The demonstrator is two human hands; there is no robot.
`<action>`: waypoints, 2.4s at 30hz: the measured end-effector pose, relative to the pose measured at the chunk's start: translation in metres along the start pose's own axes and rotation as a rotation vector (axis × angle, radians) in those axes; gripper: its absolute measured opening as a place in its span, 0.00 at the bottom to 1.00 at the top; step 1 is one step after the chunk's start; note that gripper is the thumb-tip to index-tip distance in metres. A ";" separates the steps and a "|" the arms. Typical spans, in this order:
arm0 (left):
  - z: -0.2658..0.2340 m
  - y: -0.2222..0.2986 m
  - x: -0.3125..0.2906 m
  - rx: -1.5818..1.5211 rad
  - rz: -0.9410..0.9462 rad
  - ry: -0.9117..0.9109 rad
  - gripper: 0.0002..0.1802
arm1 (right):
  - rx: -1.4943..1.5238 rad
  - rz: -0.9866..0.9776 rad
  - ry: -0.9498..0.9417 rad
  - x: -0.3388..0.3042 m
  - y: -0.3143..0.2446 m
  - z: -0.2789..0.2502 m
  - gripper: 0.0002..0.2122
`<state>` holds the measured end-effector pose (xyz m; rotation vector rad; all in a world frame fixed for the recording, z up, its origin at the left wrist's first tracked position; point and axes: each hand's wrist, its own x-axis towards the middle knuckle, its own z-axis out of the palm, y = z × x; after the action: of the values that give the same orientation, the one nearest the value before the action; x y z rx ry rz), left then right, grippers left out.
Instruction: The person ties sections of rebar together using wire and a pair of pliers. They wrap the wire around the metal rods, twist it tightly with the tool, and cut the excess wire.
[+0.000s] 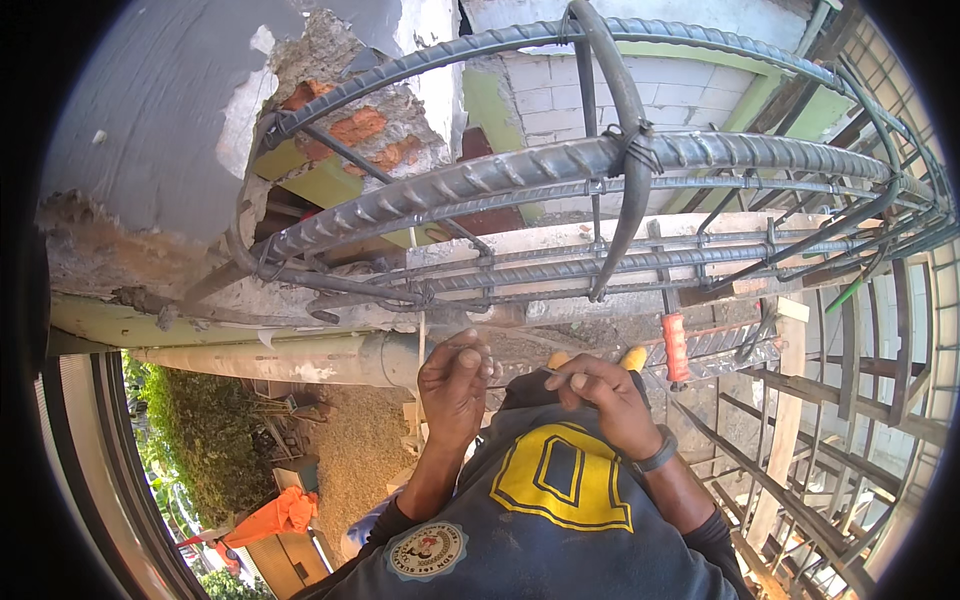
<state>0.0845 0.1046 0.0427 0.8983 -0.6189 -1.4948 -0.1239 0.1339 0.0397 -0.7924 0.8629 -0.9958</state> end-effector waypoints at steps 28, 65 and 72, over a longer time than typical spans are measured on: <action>-0.033 0.040 0.098 1.565 0.497 -0.105 0.17 | -0.948 -0.198 0.508 0.052 -0.023 0.049 0.09; -0.034 0.014 0.098 1.840 0.392 -0.007 0.13 | -1.031 -0.289 0.488 0.097 0.006 0.038 0.09; -0.023 0.018 0.087 1.920 0.349 -0.025 0.15 | -0.952 -0.196 0.402 0.095 -0.007 0.030 0.12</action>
<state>0.1157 0.0190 0.0293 1.9384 -2.1676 -0.1725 -0.0719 0.0482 0.0360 -1.5251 1.6810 -0.9049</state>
